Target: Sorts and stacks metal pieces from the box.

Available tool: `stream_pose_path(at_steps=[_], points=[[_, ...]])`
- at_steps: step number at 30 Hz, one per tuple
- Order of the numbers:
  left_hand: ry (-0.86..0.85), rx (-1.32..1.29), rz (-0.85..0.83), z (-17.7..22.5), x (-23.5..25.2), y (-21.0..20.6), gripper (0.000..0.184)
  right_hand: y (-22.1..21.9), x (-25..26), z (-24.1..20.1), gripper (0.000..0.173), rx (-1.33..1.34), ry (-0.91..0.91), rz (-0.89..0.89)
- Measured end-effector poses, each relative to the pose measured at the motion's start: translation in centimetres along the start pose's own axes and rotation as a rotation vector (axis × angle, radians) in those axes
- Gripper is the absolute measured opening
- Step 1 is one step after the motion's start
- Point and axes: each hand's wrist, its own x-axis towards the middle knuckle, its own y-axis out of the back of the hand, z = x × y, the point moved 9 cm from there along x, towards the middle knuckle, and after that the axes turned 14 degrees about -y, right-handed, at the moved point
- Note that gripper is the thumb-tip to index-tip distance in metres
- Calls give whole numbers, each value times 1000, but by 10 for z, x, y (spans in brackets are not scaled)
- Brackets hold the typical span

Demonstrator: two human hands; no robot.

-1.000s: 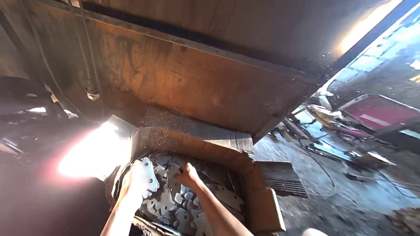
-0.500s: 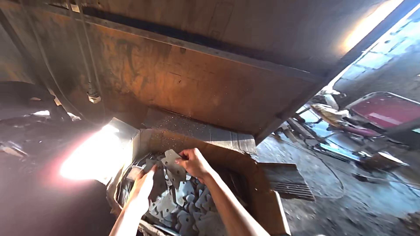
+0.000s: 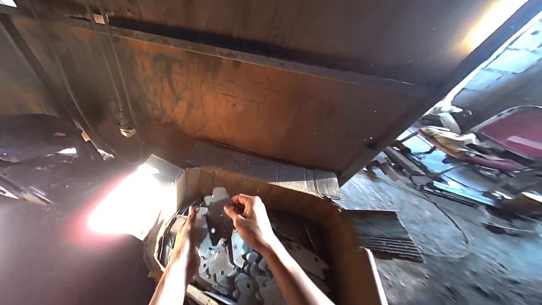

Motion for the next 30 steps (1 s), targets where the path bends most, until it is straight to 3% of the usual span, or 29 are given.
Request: stream_pose_path(at_steps=[6,13,20,27,30], points=[[51,-127,-63,-12,2,-16,41,-18,18,23,17,115,-107,-94],[54,-284,128,0,3,-2,34,17,20,44,13,456,-191,-22],[79,-428,78,6,-1,-5,43,32,18,70,12,525,-228,-17],[20,-253,50,3,2,-6,40,25,2,43,11,570,-144,-84],[-26,-85,68,-12,12,-3,38,9,-3,20,15,332,-57,-84]])
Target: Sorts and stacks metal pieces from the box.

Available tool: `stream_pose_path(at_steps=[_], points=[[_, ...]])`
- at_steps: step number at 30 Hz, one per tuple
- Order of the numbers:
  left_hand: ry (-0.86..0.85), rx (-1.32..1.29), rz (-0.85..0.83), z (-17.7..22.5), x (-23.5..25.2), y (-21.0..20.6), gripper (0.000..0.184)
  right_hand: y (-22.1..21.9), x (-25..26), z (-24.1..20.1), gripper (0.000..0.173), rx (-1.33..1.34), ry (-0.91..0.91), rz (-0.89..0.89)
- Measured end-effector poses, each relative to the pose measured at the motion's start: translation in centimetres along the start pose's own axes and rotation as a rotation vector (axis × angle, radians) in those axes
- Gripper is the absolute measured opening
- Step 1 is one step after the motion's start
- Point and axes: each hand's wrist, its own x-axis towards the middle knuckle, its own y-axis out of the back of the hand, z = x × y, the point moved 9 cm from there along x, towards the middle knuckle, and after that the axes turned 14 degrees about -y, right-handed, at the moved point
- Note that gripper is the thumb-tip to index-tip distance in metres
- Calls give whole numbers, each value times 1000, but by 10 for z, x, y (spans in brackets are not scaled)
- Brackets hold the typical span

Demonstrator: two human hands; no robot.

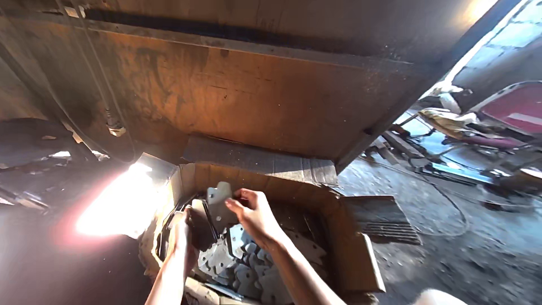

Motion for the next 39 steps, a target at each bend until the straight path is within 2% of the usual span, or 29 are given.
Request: stream_pose_path(at_steps=[3,5,8,10,12,15,21,24,25,28,32,33,35,37,39], points=[[11,50,-52,5,-6,-5,49,-36,-2,-13,21,-327,19,-54],[11,12,-27,5,-6,-9,47,-56,-1,-15,24,-473,28,-97],[0,57,25,0,-1,3,43,-50,13,-8,31,-555,1,-59],[20,102,22,6,-7,10,49,-32,34,17,31,-611,-86,20],[8,49,60,8,-5,11,50,-17,52,60,31,-746,-259,49],[10,-14,63,11,-3,10,50,-12,53,117,55,-935,-437,-9],[19,12,61,15,-7,11,51,-28,53,150,84,-946,-529,-31],[-11,17,34,21,-7,11,51,-38,57,141,90,-910,-422,-88],[-22,24,27,22,-7,12,50,-42,58,136,83,-884,-347,-128],[-21,3,46,16,-1,16,50,-37,67,119,43,-767,-203,-121],[-21,-12,51,16,-2,19,48,-4,87,117,37,-600,-290,-29],[-20,-8,59,15,-2,21,47,6,92,119,32,-486,-314,4],[-12,-1,48,15,-3,22,47,21,96,129,18,-67,-363,57],[-19,2,46,14,-3,23,46,25,95,138,12,333,-452,24],[-31,1,25,14,-2,23,45,26,91,141,10,530,-524,-19]])
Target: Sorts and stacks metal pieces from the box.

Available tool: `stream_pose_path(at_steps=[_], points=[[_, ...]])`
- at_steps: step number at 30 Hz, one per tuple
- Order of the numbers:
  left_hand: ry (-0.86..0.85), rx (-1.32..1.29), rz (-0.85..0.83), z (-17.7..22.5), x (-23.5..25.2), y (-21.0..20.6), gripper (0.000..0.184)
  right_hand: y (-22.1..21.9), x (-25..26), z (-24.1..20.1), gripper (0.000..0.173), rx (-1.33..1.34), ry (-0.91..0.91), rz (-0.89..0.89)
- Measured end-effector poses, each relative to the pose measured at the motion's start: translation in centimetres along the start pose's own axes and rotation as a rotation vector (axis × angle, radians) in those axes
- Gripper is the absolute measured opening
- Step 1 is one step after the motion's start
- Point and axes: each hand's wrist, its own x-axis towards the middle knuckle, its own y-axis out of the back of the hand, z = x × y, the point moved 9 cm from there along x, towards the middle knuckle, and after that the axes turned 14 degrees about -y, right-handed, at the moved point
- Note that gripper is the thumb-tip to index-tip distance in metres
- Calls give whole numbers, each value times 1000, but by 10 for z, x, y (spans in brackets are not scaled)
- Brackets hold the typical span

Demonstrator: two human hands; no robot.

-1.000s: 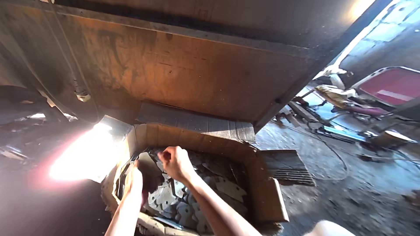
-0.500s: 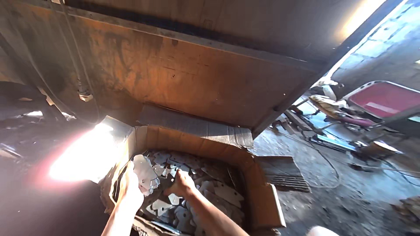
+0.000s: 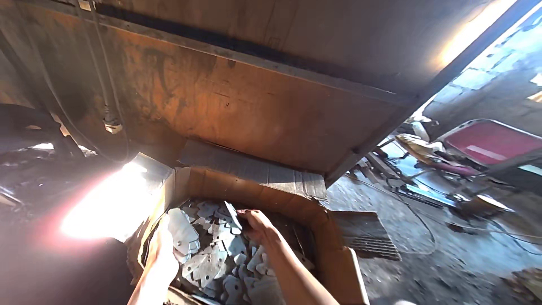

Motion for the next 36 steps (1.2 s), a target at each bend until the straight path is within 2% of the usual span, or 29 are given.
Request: stream_pose_path(at_steps=[5,8,14,16,19,20,22,23,24,26,27,30,34,36], points=[[-7,27,12,0,1,0,44,-4,-8,4,16,177,-138,-200],[-9,-5,-11,-6,6,-1,44,-4,-14,0,18,94,-112,-263],[-12,16,-13,-8,9,1,45,26,-32,-21,17,-296,51,-71],[-16,18,-22,-9,12,0,46,39,-37,-32,18,-592,124,24],[5,0,-24,-6,11,-1,46,48,-47,-30,30,-1281,171,20],[8,-3,-19,-5,11,0,46,52,-49,-22,31,-1486,112,-4],[13,1,-11,-7,11,1,46,64,-52,-8,33,-1774,-118,20],[17,1,-11,-8,12,2,47,67,-53,-10,32,-1822,-189,96],[18,3,-4,-9,13,2,47,64,-52,-18,31,-1822,-183,204],[17,11,4,-7,11,2,47,38,-45,-37,31,-1735,-16,359],[8,21,7,-5,10,2,46,20,-38,-41,32,-1699,90,380],[3,26,2,-8,10,4,46,-31,-9,-30,37,-1718,292,330],[-18,31,4,-4,7,9,44,-41,17,-19,40,-1675,261,359],[-8,24,18,-3,4,12,42,-45,14,-21,38,-1791,268,293]])
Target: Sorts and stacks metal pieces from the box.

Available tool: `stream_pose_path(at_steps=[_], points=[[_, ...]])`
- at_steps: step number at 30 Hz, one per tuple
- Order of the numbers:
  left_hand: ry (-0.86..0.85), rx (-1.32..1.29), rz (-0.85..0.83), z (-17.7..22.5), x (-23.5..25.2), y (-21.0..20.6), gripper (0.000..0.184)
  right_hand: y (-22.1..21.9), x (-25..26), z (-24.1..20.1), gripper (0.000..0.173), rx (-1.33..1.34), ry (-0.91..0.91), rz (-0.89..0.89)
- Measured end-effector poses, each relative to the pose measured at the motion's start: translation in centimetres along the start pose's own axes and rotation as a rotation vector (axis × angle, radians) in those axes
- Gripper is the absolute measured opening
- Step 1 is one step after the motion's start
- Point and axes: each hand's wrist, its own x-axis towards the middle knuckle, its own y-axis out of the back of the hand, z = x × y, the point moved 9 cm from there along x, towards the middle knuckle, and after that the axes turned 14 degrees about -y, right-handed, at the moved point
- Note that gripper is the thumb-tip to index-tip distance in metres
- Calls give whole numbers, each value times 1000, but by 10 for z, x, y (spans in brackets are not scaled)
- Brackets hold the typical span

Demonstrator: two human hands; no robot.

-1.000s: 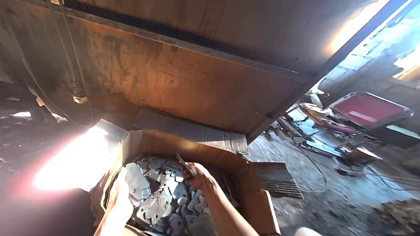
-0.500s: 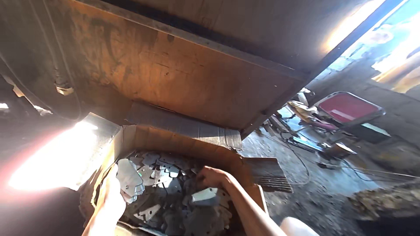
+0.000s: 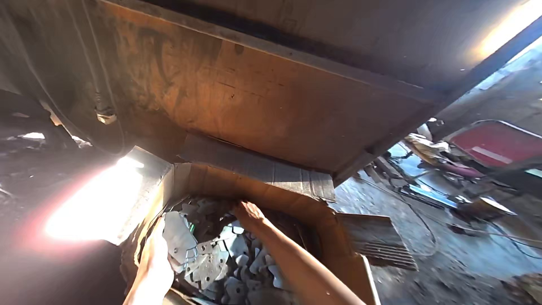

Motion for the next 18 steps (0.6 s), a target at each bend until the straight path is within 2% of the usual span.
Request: stream_pose_path(at_steps=[2,5,8,10,15,18], points=[[19,-5,8,0,-2,0,42,3,-3,-2,34,-143,89,-16],[-6,12,-25,0,1,-1,43,17,-3,3,29,-166,112,40],[-18,-28,-34,-2,3,-3,41,33,-5,14,30,19,50,67],[43,-56,-7,-2,1,-3,41,40,-8,16,25,196,4,63],[33,-47,-33,2,0,-4,41,9,-12,18,29,247,-16,-82],[21,-53,-19,-1,1,-2,41,5,-9,30,30,542,-21,-92]])
